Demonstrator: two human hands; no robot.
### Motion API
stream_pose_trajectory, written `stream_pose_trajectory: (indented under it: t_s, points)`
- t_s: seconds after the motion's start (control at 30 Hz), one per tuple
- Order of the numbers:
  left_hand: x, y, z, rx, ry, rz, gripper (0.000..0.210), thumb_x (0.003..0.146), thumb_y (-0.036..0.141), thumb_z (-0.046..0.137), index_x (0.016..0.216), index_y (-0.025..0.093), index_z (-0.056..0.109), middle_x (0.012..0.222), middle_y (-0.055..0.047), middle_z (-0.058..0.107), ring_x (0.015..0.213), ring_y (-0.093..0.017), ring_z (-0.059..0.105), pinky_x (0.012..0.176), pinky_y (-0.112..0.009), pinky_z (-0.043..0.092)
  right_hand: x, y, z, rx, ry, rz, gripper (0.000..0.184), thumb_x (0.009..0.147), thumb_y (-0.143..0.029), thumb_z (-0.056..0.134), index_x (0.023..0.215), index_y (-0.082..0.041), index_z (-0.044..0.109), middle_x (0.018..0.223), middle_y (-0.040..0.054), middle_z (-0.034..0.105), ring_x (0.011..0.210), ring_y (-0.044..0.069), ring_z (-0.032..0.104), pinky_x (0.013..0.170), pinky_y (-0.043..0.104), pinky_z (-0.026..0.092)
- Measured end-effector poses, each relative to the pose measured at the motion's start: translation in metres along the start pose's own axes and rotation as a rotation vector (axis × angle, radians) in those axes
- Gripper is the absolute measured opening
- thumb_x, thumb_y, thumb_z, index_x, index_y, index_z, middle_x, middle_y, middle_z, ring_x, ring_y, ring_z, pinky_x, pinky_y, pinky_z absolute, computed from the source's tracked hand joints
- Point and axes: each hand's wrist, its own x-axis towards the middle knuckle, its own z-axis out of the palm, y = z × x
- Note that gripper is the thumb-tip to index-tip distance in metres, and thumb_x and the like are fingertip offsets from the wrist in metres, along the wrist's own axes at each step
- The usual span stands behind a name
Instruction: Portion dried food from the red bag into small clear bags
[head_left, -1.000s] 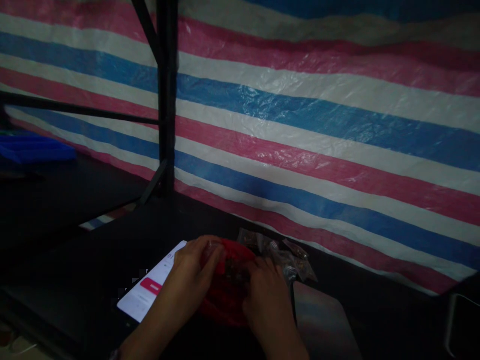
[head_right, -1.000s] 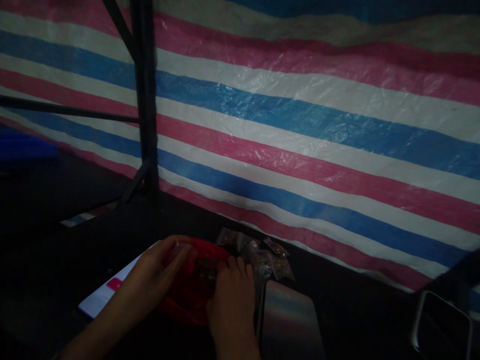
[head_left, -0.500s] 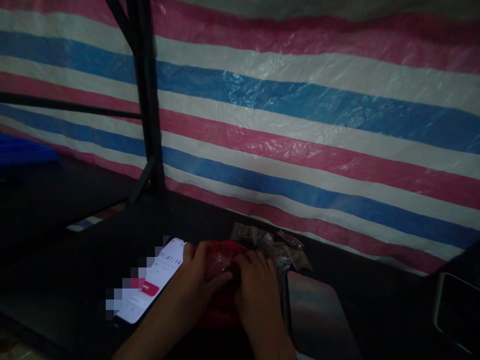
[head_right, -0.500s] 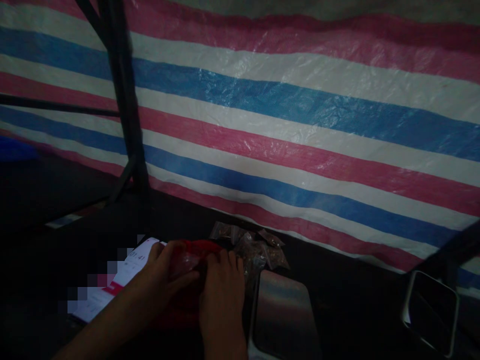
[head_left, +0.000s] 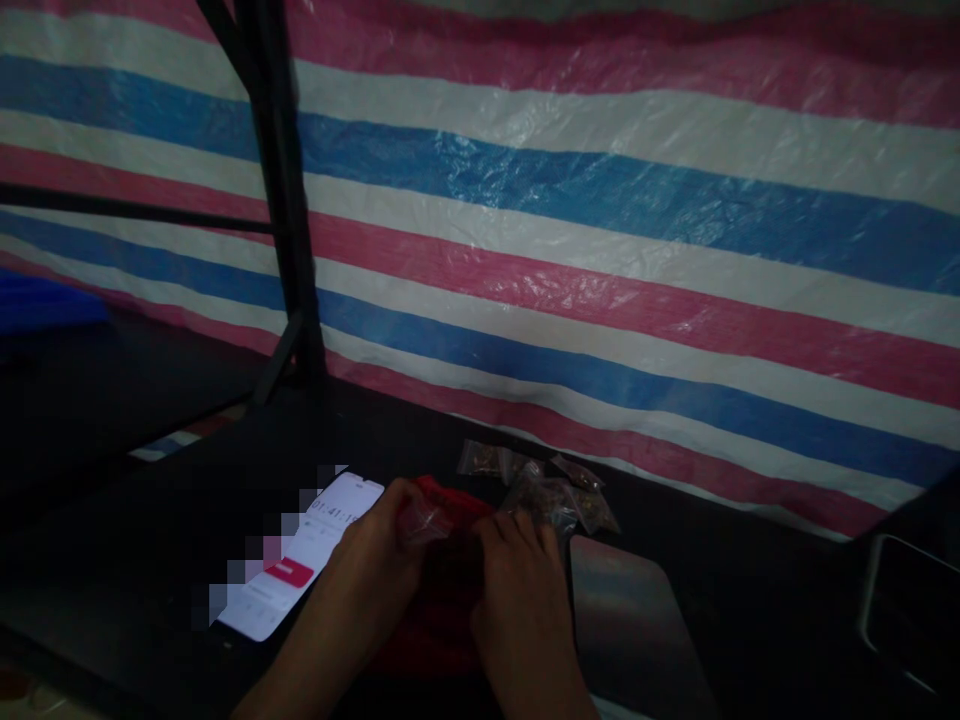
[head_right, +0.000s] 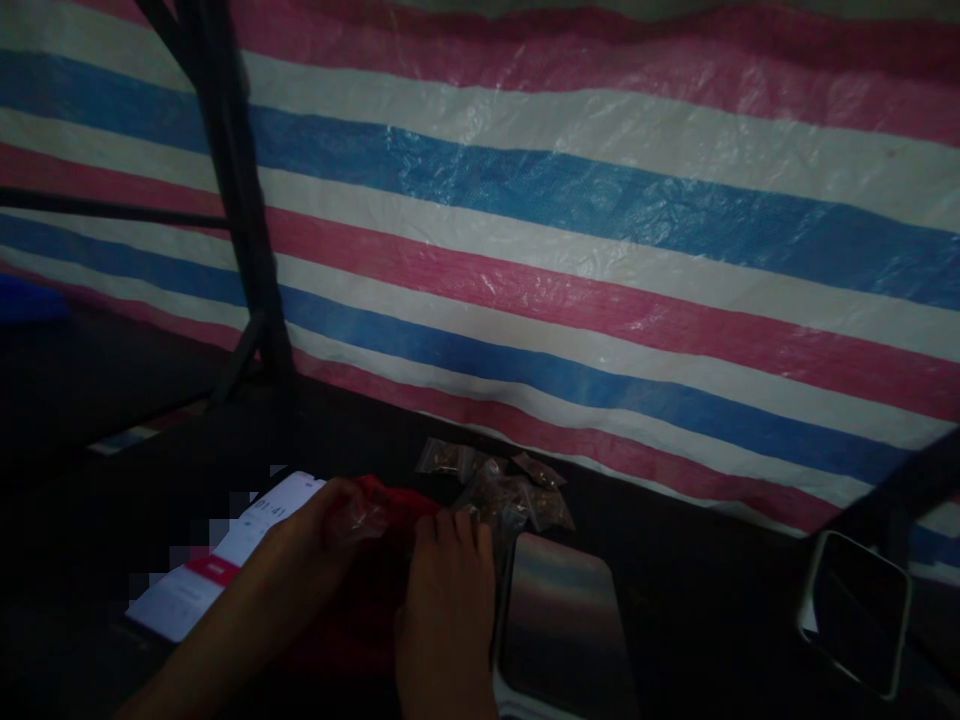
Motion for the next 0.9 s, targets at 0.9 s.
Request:
stream_pose_trajectory:
  t_s: [0.9]
  points:
    - [-0.014,-0.019,-0.001,-0.196,-0.074,-0.004,0.027,0.087,0.042,0.062,0.11,0.027,0.059,0.092,-0.005,0.078,0.082,-0.029,0.077,0.071,-0.038,0.059,-0.001,0.009,0.003,0.123,-0.024,-0.197,0.051,0.079,0.011,0.045,0.107,-0.025,0.068,0.121,0.0012,0.075,0.117,0.023,0.061,0.098,0.038,0.034]
